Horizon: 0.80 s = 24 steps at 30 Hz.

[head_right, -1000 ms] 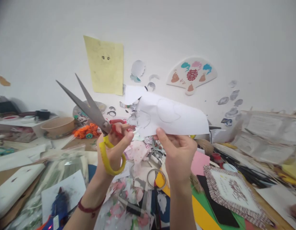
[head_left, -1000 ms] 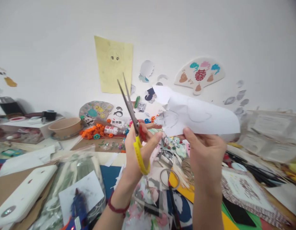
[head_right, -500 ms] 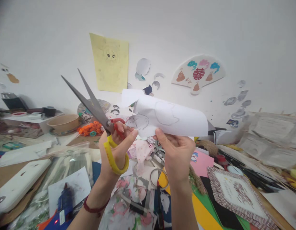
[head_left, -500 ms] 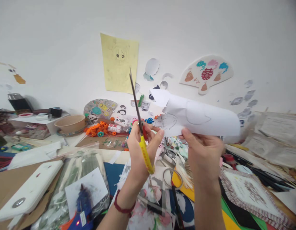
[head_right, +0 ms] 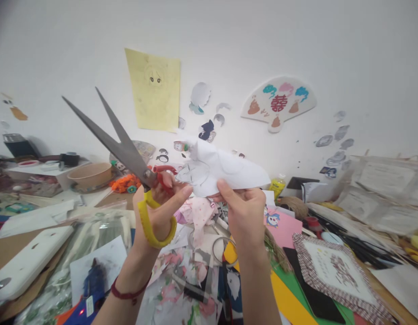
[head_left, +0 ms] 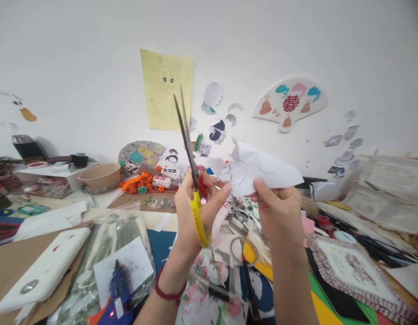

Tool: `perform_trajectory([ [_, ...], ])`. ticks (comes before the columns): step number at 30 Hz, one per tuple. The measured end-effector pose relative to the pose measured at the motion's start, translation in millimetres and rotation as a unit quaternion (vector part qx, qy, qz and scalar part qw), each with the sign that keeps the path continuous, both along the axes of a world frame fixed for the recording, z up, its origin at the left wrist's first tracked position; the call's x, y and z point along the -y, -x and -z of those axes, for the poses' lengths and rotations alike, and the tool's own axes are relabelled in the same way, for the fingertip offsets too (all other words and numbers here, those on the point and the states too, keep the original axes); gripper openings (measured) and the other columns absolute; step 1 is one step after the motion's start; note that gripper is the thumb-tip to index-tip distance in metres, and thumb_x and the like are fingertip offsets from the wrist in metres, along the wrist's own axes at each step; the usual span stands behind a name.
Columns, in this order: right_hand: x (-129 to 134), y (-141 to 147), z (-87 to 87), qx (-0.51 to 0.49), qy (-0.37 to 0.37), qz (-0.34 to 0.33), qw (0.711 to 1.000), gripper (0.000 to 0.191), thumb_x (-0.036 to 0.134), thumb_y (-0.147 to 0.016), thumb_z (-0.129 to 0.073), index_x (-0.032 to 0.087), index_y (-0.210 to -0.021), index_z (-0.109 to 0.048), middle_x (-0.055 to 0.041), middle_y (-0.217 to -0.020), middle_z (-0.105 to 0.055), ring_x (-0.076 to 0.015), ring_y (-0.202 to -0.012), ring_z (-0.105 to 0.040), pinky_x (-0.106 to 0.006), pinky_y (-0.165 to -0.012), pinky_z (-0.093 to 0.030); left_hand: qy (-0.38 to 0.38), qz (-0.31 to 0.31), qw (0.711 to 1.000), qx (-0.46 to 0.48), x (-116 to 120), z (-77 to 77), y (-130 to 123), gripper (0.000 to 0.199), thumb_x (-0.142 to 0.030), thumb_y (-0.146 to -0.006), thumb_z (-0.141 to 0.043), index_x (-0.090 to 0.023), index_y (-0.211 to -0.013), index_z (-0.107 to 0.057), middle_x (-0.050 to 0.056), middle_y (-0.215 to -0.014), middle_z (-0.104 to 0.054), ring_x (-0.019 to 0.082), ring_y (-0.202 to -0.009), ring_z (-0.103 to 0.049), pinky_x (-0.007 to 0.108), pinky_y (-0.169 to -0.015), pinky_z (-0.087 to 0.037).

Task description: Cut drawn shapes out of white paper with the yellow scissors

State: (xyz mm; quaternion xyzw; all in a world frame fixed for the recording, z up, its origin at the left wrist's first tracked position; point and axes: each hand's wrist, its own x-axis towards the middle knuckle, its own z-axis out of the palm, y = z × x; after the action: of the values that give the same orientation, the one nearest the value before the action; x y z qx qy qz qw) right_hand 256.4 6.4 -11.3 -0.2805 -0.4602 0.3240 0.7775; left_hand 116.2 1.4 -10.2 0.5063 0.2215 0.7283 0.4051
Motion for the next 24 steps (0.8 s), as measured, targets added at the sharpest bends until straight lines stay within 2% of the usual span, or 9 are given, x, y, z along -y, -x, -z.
perform_trajectory([
  [6,1,1,-0.2,-0.006,-0.025,0.029,0.999,0.02,0.02,-0.064,-0.086,0.016,-0.08,-0.075,-0.0026,-0.074,-0.076,-0.01,-0.056,-0.062,-0.02,-0.051,-0.055,0.026,-0.001,0.999,0.022,1,-5.8,0,0.035,-0.019,-0.065,-0.079,-0.022,-0.074,-0.045,-0.008,-0.061,-0.045,0.009,-0.055,-0.043,0.026,-0.057,-0.04],
  [9,1,3,1.6,-0.009,-0.035,0.051,0.998,0.021,0.021,-0.063,-0.086,0.015,-0.081,-0.076,-0.0036,-0.076,-0.076,-0.0105,-0.059,-0.063,-0.021,-0.052,-0.055,0.031,0.003,0.999,0.028,1,-4.9,-2,0.033,-0.019,-0.066,-0.078,-0.022,-0.075,-0.046,-0.007,-0.061,-0.047,0.009,-0.056,-0.045,0.026,-0.057,-0.04],
  [13,0,4,1.8,-0.022,-0.043,0.065,0.997,0.023,0.022,-0.063,-0.086,0.015,-0.083,-0.076,-0.0033,-0.077,-0.075,-0.0104,-0.062,-0.063,-0.02,-0.052,-0.055,0.026,-0.006,0.999,0.046,1,-2.2,-5,0.033,-0.018,-0.067,-0.077,-0.021,-0.076,-0.046,-0.005,-0.067,-0.056,0.01,-0.063,-0.052,0.025,-0.063,-0.043],
  [17,1,-1,-3.5,-0.058,-0.071,0.114,0.989,0.023,0.022,-0.065,-0.085,0.016,-0.085,-0.076,-0.003,-0.083,-0.075,-0.0103,-0.068,-0.064,-0.018,-0.052,-0.054,0.006,-0.03,0.998,0.046,-1,-1.2,-1,0.034,-0.02,-0.069,-0.077,-0.021,-0.076,-0.043,-0.005,-0.068,-0.057,0.009,-0.065,-0.053,0.023,-0.065,-0.044],
  [19,3,-4,-6.5,-0.066,-0.087,0.132,0.985,0.02,0.021,-0.065,-0.084,0.016,-0.083,-0.076,-0.0029,-0.085,-0.075,-0.0101,-0.07,-0.064,-0.017,-0.053,-0.054,0.006,-0.068,0.998,0.004,-5,-0.5,7,0.034,-0.024,-0.071,-0.077,-0.021,-0.077,-0.044,-0.005,-0.07,-0.055,0.01,-0.067,-0.055,0.023,-0.066,-0.045],
  [21,5,-5,-8.5,-0.071,-0.097,0.139,0.983,0.017,0.02,-0.064,-0.085,0.016,-0.078,-0.075,-0.0024,-0.082,-0.074,-0.0094,-0.069,-0.063,-0.017,-0.053,-0.054,0.022,-0.12,0.987,-0.1,-12,0.9,19,0.033,-0.033,-0.074,-0.075,-0.022,-0.078,-0.045,-0.005,-0.069,-0.054,0.009,-0.062,-0.053,0.022,-0.061,-0.044],
  [24,6,-7,-9.8,-0.072,-0.11,0.15,0.98,0.017,0.02,-0.063,-0.086,0.016,-0.075,-0.075,-0.0013,-0.078,-0.073,-0.0088,-0.066,-0.063,-0.018,-0.055,-0.055,0.043,-0.129,0.976,-0.167,-25,3.9,41,0.033,-0.036,-0.071,-0.078,-0.021,-0.073,-0.049,-0.007,-0.061,-0.048,0.011,-0.057,-0.051,0.023,-0.055,-0.04],
])
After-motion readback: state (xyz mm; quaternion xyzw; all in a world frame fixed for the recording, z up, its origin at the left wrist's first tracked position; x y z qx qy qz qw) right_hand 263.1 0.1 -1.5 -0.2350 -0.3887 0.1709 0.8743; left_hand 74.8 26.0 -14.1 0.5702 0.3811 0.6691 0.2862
